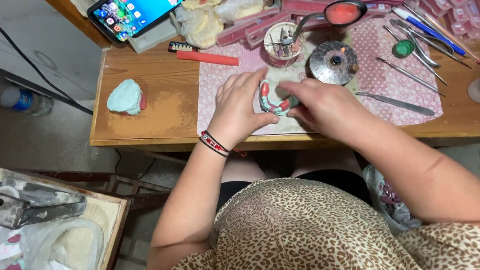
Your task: The person works on a dental prosthetic, shaping and attaching small pieces of pink and light blue material to a mold. They use a metal tool to apply a liquid from a small container onto the prosthetic and smooth the material with their fingers.
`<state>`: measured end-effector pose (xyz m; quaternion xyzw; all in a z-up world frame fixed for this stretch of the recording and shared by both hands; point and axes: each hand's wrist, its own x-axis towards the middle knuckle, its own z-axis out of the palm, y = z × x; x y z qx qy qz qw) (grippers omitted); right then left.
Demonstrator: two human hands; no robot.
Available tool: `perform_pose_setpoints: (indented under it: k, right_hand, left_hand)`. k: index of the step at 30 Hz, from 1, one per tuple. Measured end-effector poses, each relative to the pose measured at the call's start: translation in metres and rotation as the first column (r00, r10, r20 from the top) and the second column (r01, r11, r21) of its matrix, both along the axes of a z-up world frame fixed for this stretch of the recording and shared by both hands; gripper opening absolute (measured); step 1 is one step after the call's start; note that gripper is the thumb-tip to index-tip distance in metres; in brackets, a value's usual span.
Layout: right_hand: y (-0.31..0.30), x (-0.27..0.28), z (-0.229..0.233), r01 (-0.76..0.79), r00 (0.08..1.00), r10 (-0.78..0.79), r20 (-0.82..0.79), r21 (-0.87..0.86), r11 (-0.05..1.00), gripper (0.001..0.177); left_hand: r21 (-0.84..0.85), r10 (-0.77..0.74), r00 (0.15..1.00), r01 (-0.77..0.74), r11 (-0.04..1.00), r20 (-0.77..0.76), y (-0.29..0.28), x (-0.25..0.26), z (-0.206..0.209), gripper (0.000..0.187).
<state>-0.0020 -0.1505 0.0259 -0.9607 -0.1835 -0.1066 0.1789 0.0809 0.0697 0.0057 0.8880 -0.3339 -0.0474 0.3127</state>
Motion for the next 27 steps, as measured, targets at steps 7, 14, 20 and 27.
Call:
perform_pose_setpoints:
  k: [7,14,20,27]
  right_hand:
    - [-0.095,-0.072,-0.053,0.266,0.810,-0.409,0.420,0.358,0.895,0.026]
    - [-0.220,-0.118,-0.047,0.346,0.395,-0.790,0.469,0.721,0.601,0.051]
    - [-0.255,-0.121,-0.073,0.593,0.507,-0.835,0.213,0.617,0.517,0.050]
    - [-0.118,-0.099,-0.040,0.365,0.705,-0.685,0.181,0.736,0.570,0.066]
  left_hand:
    - [-0.033,0.025,1.000,-0.025,0.999,-0.004,-0.005,-0.010,0.008,0.087]
    - [-0.714,-0.240,0.884,-0.137,0.687,-0.401,-0.020,-0.030,0.006,0.083]
    - [-0.876,-0.468,0.765,-0.256,0.408,-0.442,-0.033,-0.028,0.001,0.084]
    - [-0.896,-0.497,0.747,-0.336,0.289,-0.441,-0.025,-0.021,-0.015,0.084]
